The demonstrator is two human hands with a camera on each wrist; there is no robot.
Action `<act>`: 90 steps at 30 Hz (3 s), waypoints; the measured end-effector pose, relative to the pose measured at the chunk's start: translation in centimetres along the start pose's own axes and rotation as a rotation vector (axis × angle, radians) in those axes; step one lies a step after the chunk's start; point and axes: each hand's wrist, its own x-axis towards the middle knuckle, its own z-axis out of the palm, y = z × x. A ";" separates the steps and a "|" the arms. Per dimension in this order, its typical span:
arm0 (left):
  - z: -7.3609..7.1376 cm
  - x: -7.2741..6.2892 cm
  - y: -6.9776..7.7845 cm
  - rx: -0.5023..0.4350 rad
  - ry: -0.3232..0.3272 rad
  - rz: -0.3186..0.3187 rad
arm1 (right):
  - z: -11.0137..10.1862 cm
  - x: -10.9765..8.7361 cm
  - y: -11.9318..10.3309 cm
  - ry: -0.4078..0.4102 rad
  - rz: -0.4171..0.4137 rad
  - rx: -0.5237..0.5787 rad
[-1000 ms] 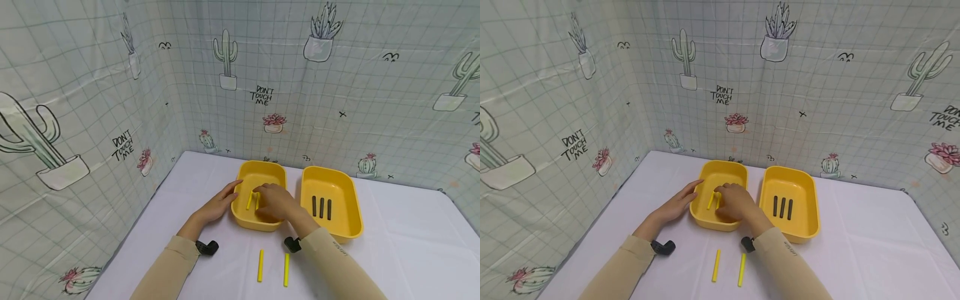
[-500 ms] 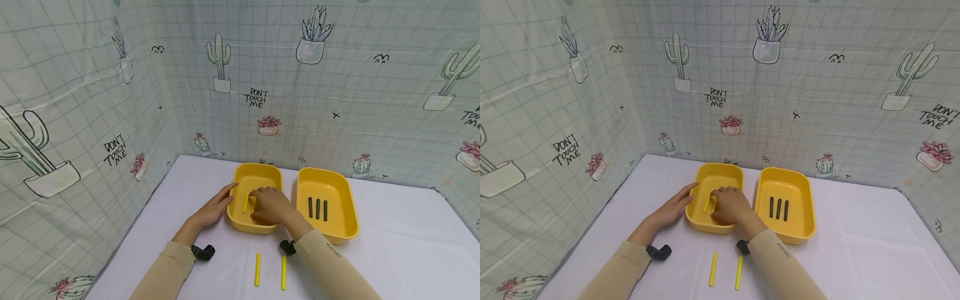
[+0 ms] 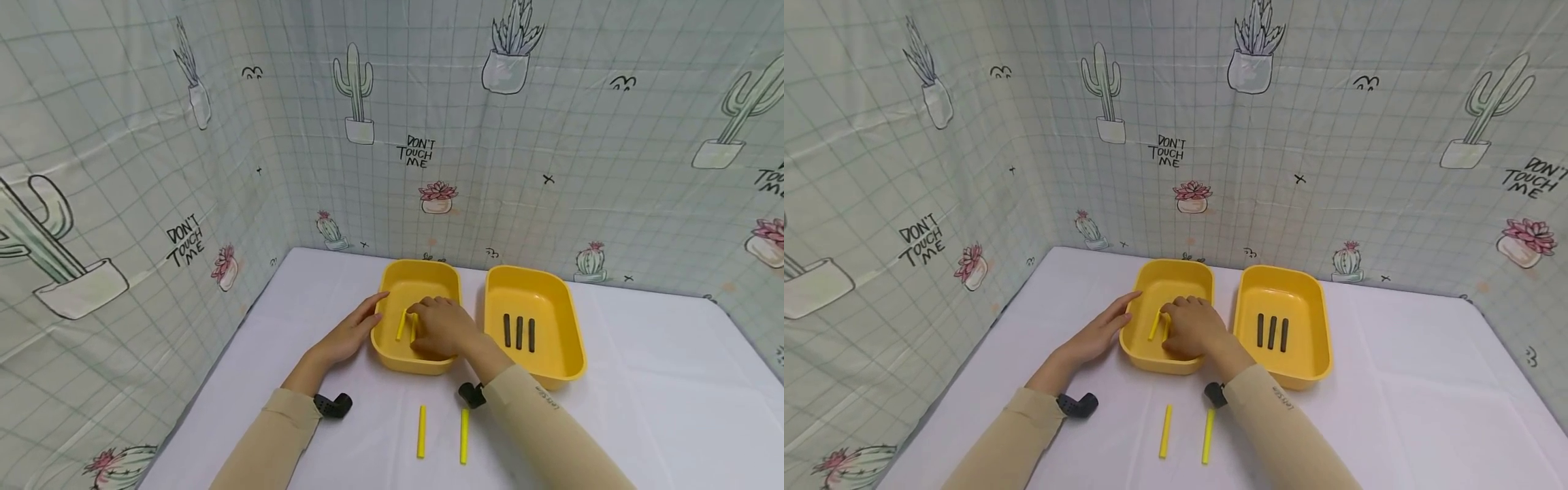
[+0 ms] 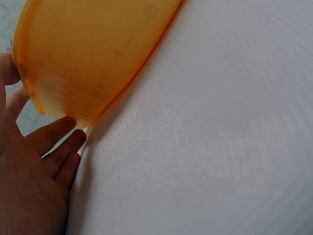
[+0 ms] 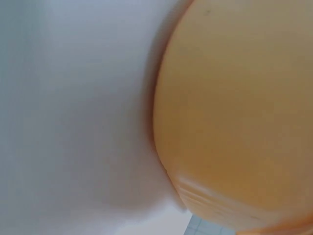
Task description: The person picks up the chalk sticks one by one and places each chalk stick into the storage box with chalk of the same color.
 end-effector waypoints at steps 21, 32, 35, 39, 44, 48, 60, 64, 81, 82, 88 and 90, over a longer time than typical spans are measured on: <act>0.0 0.2 0.0 -0.008 0.009 -0.009 | -3.1 -2.1 0.6 0.012 -0.038 0.108; 0.1 0.4 0.0 0.000 0.016 -0.013 | -3.8 -6.7 0.2 0.159 -0.097 0.184; 0.1 0.1 0.2 0.002 0.022 -0.024 | -3.5 -8.1 -0.1 0.205 -0.125 0.200; 0.1 -0.3 0.0 0.017 0.012 -0.038 | -3.0 -9.8 -0.4 0.243 -0.147 0.229; 0.0 0.1 0.0 0.013 0.016 -0.013 | -3.1 -11.4 -0.6 0.286 -0.149 0.243; 0.0 0.2 0.1 -0.006 0.009 -0.005 | -3.3 -12.3 -0.9 0.285 -0.159 0.232; 0.4 0.1 -0.3 -0.009 0.012 -0.013 | -3.4 -14.0 -2.9 0.113 -0.191 0.206; 0.3 0.2 -0.2 -0.017 -0.003 -0.012 | -2.9 -14.0 -3.8 0.041 -0.216 0.202; 0.3 0.0 -0.1 -0.009 -0.007 -0.017 | 0.2 -13.0 -5.4 -0.121 -0.190 0.072; 0.2 0.0 0.0 -0.011 -0.004 -0.014 | 0.4 -12.9 -5.4 -0.119 -0.191 0.063; 0.2 0.1 0.1 -0.021 -0.028 0.002 | 0.9 -12.8 -5.6 -0.142 -0.196 0.040; 0.2 0.1 0.1 -0.018 -0.027 0.005 | 1.0 -12.8 -5.7 -0.148 -0.195 0.029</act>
